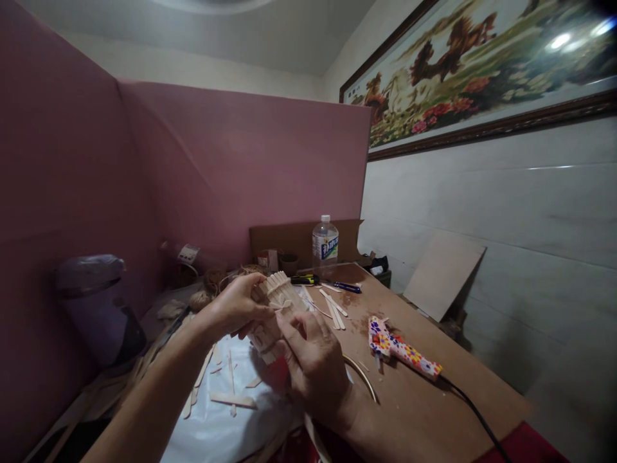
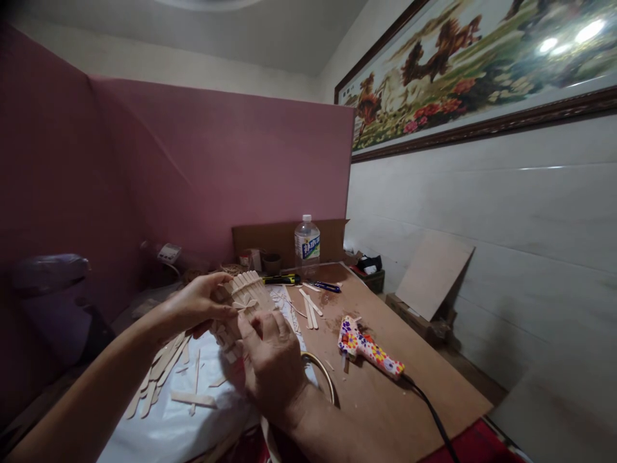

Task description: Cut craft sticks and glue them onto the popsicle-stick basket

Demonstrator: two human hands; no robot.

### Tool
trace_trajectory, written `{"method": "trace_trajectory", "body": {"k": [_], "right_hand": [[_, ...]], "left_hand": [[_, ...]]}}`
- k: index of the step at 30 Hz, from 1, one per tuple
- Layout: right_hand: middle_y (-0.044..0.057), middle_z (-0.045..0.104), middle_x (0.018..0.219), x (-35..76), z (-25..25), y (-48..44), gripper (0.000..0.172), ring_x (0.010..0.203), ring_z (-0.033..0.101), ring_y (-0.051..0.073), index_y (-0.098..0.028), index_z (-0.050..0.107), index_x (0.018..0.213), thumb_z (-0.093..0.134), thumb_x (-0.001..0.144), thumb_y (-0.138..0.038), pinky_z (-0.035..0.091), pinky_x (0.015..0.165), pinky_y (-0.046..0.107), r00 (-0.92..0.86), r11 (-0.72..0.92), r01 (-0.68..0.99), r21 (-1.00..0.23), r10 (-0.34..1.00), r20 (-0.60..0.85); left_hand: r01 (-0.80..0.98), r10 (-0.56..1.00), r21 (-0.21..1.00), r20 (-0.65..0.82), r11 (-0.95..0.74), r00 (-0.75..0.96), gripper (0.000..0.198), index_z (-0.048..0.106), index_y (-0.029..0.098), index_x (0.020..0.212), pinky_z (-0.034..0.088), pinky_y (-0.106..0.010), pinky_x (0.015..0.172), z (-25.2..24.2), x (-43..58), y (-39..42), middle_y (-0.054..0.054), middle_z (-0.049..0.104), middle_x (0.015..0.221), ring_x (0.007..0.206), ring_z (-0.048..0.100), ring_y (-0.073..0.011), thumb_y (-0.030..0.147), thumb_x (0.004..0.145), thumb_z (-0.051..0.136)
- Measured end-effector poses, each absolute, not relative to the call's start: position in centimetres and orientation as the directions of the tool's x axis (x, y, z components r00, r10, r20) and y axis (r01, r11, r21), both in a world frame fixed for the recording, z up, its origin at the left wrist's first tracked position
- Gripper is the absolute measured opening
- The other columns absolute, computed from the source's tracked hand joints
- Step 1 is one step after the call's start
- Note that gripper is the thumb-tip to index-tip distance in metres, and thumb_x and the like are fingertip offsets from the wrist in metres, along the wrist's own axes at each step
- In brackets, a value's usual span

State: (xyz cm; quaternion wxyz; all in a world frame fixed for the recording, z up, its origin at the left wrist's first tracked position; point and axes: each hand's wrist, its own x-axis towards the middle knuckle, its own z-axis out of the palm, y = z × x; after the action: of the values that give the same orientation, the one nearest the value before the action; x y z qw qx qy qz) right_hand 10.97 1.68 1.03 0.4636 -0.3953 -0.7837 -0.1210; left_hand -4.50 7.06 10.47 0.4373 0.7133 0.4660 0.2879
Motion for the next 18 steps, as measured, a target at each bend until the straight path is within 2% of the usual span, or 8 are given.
{"method": "trace_trajectory", "body": {"k": [8,14,18], "right_hand": [[0.012,0.052,0.099,11.0,1.12,1.76,0.047,0.09,0.044,0.024,-0.012,0.047,0.128,0.046,0.081,-0.012,0.042,0.078,0.039,-0.27,0.659,0.733,-0.168,0.509,0.817],[0.012,0.053,0.098,10.93,1.16,1.87,0.048,0.088,0.044,0.024,-0.012,0.047,0.128,0.047,0.08,-0.012,0.041,0.077,0.039,-0.276,0.639,0.755,-0.147,0.512,0.813],[0.012,0.053,0.1,10.94,1.11,1.82,0.046,0.09,0.044,0.024,-0.013,0.047,0.128,0.047,0.082,-0.013,0.041,0.078,0.039,-0.274,0.633,0.761,-0.141,0.511,0.815]], "left_hand": [[0.402,0.914,0.895,0.014,-0.193,0.407,0.04,0.044,0.014,0.093,0.024,-0.014,0.022,10.47,-4.39,6.99,0.008,0.052,0.039,0.021,0.036,-0.0061,0.022,0.06,0.066],[0.405,0.912,0.89,0.03,-0.211,0.409,0.038,0.043,0.015,0.089,0.023,-0.014,0.022,10.49,-4.37,6.82,0.011,0.045,0.035,0.021,0.036,-0.0068,0.023,0.06,0.066],[0.4,0.916,0.891,0.039,-0.212,0.399,0.038,0.043,0.015,0.088,0.022,-0.014,0.022,10.45,-4.29,6.78,0.01,0.047,0.036,0.021,0.035,-0.006,0.024,0.06,0.066]]}}
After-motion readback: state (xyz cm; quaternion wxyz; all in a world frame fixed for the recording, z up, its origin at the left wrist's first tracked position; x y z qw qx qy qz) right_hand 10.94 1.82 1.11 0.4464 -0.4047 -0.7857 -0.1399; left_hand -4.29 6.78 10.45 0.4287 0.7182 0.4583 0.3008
